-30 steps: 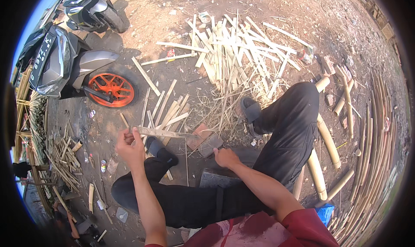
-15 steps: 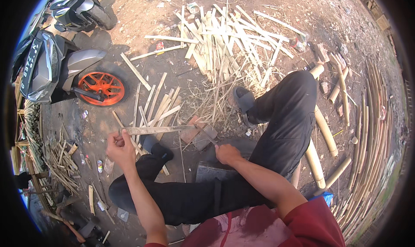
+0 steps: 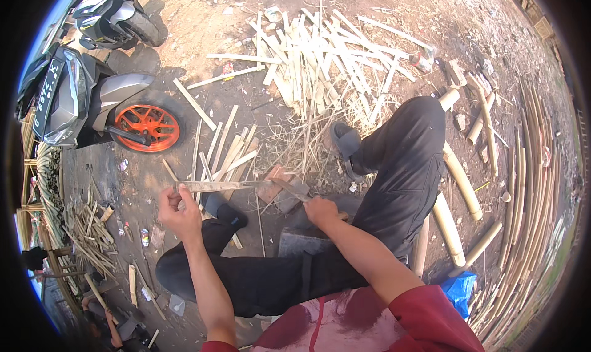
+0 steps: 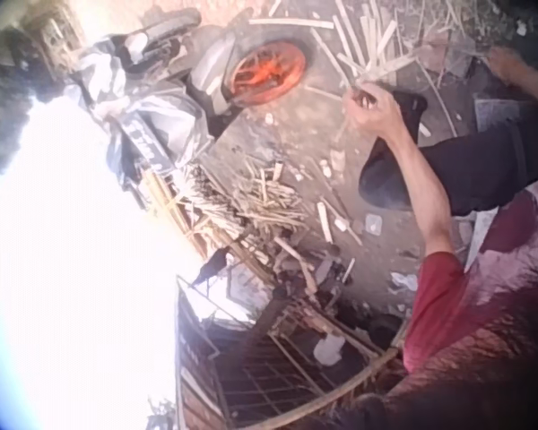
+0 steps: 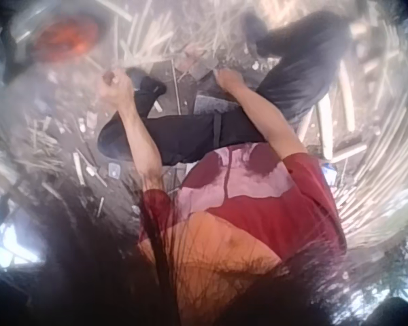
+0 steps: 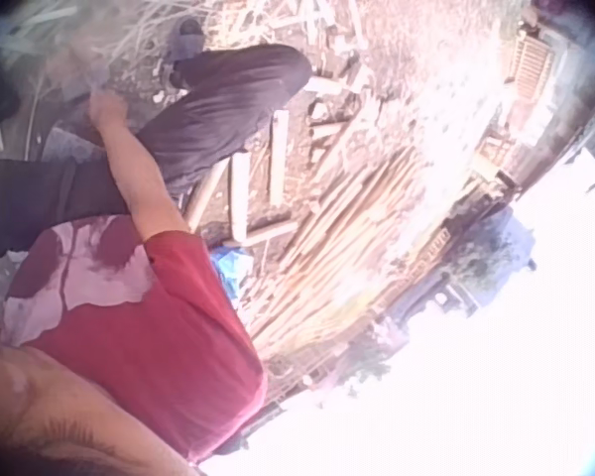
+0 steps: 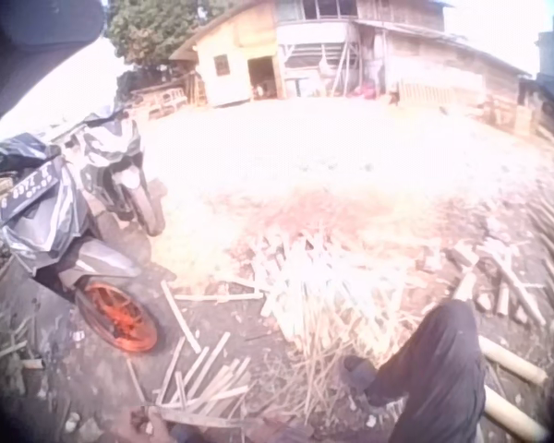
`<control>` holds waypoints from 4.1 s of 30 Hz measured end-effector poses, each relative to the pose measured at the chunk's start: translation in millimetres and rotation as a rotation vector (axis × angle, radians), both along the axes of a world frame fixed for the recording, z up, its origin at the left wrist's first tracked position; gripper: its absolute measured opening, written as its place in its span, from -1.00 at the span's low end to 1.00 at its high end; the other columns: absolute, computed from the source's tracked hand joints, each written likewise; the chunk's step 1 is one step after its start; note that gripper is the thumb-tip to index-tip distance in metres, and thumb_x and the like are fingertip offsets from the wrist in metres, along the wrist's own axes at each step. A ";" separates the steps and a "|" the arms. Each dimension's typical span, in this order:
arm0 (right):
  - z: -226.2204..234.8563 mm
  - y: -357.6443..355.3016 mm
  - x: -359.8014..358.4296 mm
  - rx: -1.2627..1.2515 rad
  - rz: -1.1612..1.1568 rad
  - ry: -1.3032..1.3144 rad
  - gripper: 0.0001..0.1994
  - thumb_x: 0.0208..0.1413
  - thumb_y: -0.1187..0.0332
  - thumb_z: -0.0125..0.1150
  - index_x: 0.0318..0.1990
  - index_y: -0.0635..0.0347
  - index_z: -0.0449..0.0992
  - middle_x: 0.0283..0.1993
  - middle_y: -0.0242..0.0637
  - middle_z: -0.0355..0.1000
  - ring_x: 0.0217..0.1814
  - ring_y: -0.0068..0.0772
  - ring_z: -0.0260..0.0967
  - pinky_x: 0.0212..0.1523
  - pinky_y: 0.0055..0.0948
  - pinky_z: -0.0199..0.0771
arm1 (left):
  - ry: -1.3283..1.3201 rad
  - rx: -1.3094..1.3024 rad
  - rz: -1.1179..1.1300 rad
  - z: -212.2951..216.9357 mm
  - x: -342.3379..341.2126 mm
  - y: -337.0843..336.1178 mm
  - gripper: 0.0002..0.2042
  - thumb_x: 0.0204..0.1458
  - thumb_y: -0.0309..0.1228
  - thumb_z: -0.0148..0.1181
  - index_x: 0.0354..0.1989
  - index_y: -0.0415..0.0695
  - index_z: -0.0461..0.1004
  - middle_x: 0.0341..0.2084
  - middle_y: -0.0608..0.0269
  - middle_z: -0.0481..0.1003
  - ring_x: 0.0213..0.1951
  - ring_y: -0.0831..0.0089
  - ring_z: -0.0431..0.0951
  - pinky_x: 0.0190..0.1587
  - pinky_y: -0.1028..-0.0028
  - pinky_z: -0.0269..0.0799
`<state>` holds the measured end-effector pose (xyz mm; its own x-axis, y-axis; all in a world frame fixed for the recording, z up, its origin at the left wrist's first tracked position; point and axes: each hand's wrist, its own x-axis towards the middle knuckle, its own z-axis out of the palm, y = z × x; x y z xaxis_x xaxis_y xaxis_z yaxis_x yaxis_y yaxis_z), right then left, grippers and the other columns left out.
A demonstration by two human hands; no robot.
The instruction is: The person whittles a thin strip of bamboo by drawing a knife along its length to smooth and thin it, frequently rotating the strip to work on different sides.
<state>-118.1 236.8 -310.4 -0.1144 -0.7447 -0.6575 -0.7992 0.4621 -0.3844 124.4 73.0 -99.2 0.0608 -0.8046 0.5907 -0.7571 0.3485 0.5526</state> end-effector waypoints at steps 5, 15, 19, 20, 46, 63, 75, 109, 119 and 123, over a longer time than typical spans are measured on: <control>-17.7 -0.3 0.2 0.184 -0.231 -0.213 -0.29 0.42 -0.10 -0.29 -0.34 0.41 0.61 -0.33 0.13 0.59 -0.28 0.12 0.61 -0.09 -0.04 0.60 | 0.117 0.256 -0.009 19.8 15.1 -5.5 -0.86 0.15 -0.52 0.29 -0.31 -0.31 0.44 -0.57 0.20 0.52 -0.55 0.49 0.57 -0.49 0.48 0.47; 75.2 -47.0 28.5 -0.194 -0.315 -0.397 -0.28 0.44 -0.08 -0.26 -0.38 0.52 0.55 -0.32 0.39 0.51 -0.14 0.42 0.49 -0.03 0.16 0.45 | 0.210 0.323 -0.065 1.0 16.6 -7.1 -0.84 0.15 -0.53 0.28 -0.34 -0.28 0.39 -0.56 0.18 0.54 -0.50 0.50 0.62 -0.43 0.52 0.49; 86.8 -34.3 52.0 -0.268 -0.286 -0.561 -0.34 0.43 -0.09 -0.19 -0.36 0.46 0.51 -0.31 0.43 0.48 -0.11 0.47 0.46 0.01 0.20 0.41 | 0.188 0.283 -0.038 -2.8 10.2 -5.2 -0.84 0.15 -0.54 0.27 -0.35 -0.27 0.37 -0.58 0.22 0.51 -0.52 0.52 0.61 -0.49 0.55 0.45; 83.3 -32.7 52.0 -0.212 -0.272 -0.515 -0.34 0.43 -0.09 -0.20 -0.35 0.46 0.51 -0.31 0.43 0.48 -0.10 0.47 0.46 0.01 0.21 0.41 | 0.153 0.282 -0.010 -5.6 10.4 -6.4 -0.84 0.16 -0.54 0.26 -0.34 -0.26 0.36 -0.58 0.25 0.48 -0.50 0.51 0.63 -0.50 0.55 0.45; -8.9 -18.4 14.1 -0.020 -0.260 -0.230 -0.33 0.43 -0.09 -0.27 -0.16 0.44 0.59 -0.26 0.39 0.51 -0.08 0.47 0.48 0.03 0.17 0.47 | 0.068 0.168 0.087 -4.2 -18.9 -17.3 -0.83 0.07 -0.52 0.34 -0.38 -0.34 0.45 -0.64 0.17 0.52 -0.59 0.51 0.56 -0.53 0.52 0.44; 44.1 -39.1 31.4 -0.101 -0.178 -0.399 -0.31 0.42 -0.12 -0.25 -0.20 0.44 0.59 -0.19 0.34 0.52 -0.06 0.40 0.49 0.03 0.14 0.46 | 0.241 0.335 -0.030 -10.7 4.8 -12.7 -0.82 0.15 -0.47 0.34 -0.22 -0.33 0.51 -0.51 0.18 0.56 -0.48 0.53 0.58 -0.42 0.53 0.46; 133.6 -73.2 56.0 -0.338 -0.381 -0.818 -0.38 0.42 -0.11 -0.15 -0.36 0.37 0.47 -0.52 0.03 0.44 -0.41 0.10 0.44 -0.28 -0.02 0.38 | 0.155 0.346 -0.296 0.7 -0.7 -5.6 -0.75 0.08 -0.53 0.39 -0.07 -0.30 0.57 -0.33 0.09 0.61 -0.38 0.47 0.62 -0.30 0.49 0.54; 105.7 -113.0 -11.9 -0.610 -0.710 -0.989 -0.78 0.13 0.41 0.44 -0.33 0.17 0.43 -0.41 -0.51 0.40 -0.40 -0.64 0.32 -0.34 -0.48 0.37 | 0.360 1.203 -0.651 -56.1 -13.7 31.4 -0.38 0.10 -0.29 0.43 0.30 -0.16 0.31 0.16 0.08 0.47 0.17 0.27 0.51 0.19 0.26 0.43; 118.8 -98.9 25.2 -0.580 0.032 -0.855 -0.55 0.12 0.16 0.44 0.05 0.27 0.53 -0.18 -0.09 0.49 -0.03 -0.13 0.43 0.05 -0.19 0.39 | 0.856 0.658 -0.493 8.2 -6.2 -56.2 -0.73 0.29 -0.40 0.20 0.01 -0.36 0.49 -0.13 0.11 0.62 -0.17 0.57 0.58 -0.17 0.54 0.44; 113.1 -100.8 28.4 -0.514 -0.086 -0.834 -0.58 0.14 0.21 0.42 0.03 0.31 0.52 -0.16 -0.08 0.53 -0.04 -0.17 0.48 0.05 -0.22 0.43 | 0.721 0.484 -0.338 28.7 -7.0 -44.0 -0.87 0.22 -0.54 0.24 -0.15 -0.36 0.55 -0.25 0.08 0.66 -0.33 0.61 0.59 -0.29 0.60 0.45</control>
